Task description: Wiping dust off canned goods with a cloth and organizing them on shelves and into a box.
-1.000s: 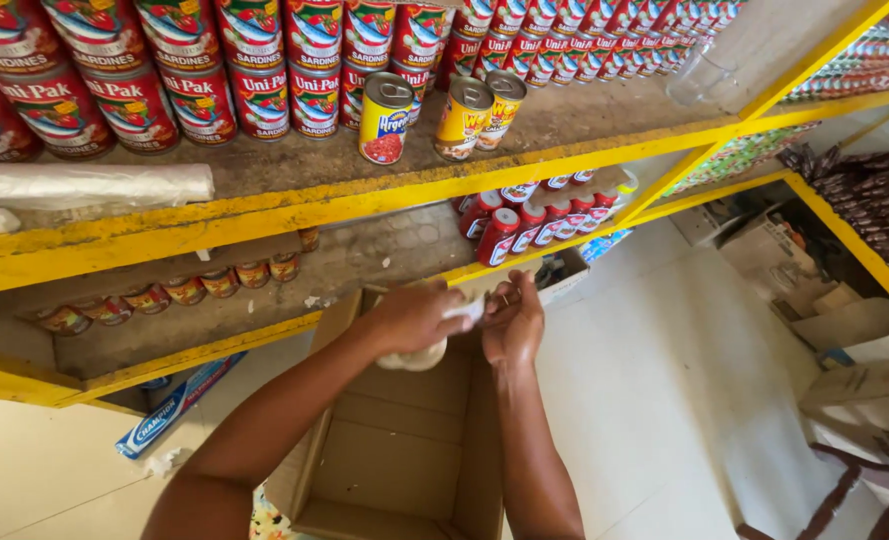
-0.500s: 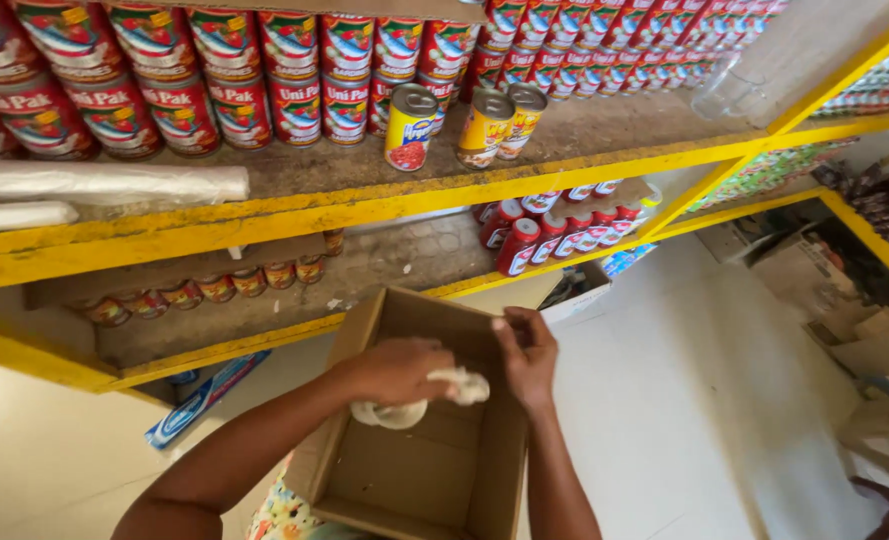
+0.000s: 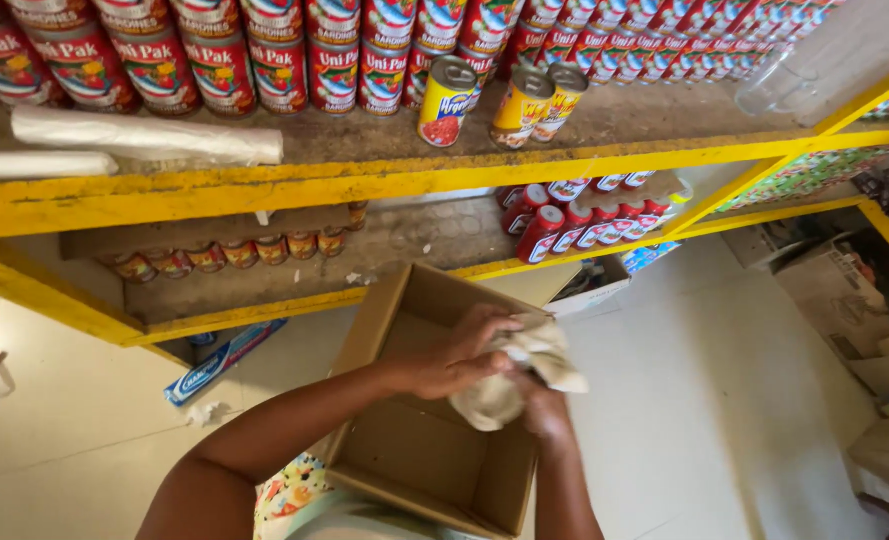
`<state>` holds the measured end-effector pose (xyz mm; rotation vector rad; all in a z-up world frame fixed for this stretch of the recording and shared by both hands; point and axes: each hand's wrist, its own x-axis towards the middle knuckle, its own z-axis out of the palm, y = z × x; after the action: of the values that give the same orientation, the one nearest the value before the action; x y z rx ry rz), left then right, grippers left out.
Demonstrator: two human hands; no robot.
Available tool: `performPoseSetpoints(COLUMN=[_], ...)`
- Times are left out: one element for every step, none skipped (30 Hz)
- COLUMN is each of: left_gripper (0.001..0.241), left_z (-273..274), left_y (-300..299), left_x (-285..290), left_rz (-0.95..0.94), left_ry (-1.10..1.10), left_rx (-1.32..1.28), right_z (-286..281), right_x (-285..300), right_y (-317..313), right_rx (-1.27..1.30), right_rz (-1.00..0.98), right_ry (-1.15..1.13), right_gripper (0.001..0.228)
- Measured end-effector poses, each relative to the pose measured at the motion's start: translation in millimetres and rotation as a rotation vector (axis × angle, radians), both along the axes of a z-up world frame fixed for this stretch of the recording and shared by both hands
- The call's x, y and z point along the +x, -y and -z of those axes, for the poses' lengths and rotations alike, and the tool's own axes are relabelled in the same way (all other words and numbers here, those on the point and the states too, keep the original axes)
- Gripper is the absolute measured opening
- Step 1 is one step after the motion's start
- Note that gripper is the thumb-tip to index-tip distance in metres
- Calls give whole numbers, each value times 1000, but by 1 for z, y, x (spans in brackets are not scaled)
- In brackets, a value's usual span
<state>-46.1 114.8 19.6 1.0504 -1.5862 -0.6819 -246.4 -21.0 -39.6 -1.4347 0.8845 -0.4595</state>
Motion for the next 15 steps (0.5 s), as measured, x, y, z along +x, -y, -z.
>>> performPoseSetpoints(left_gripper=[58,50,50,67,85,85,96,108,108,83,63,63,53,44,44], left_z=[-10,-22,-15,-7,1,19,37,56,63,69,75,86,97,108,117], left_y=[-10,-19,-26,-35,-43,-56,-69,-81,-85,-91,-96,-90,-84,-78,-65], left_x=[3,9,20,30,40,49,58,66,65,64,62,69,76,82,93], left_rz=[-141,-284,-288,-555,-817,-817,-712,-590,-587,-536,-484,-480,-504,-529,-526], left_ry=[89,184,186,425,665,666,604,531,531,430,328,326,323,319,317], left_rx=[-81,-164,-162,-10,148,148,469,779,775,790,803,804,768,732,731], right_z=[25,50,38,27,15,-16,-47,-77,-72,-67,-62,-59,-55,-52,-41], right_x=[-20,-37,-56,-76,-96,-92,-88,-85,-92,-99,-106,-104,-102,-101,-107], right_y=[14,30,40,50,60,43,26,8,12,15,17,10,3,-4,-2], right_rx=[5,9,12,38,66,66,108,145,141,194,247,246,245,243,241], right_rz=[56,110,105,103,99,100,67,36,38,-34,-107,-104,-98,-94,-92], right_ry=[268,541,542,731,920,920,1005,1088,1088,1082,1075,1072,1064,1056,1053], right_gripper=[58,54,54,58,62,62,43,34,34,41,48,48,39,31,31])
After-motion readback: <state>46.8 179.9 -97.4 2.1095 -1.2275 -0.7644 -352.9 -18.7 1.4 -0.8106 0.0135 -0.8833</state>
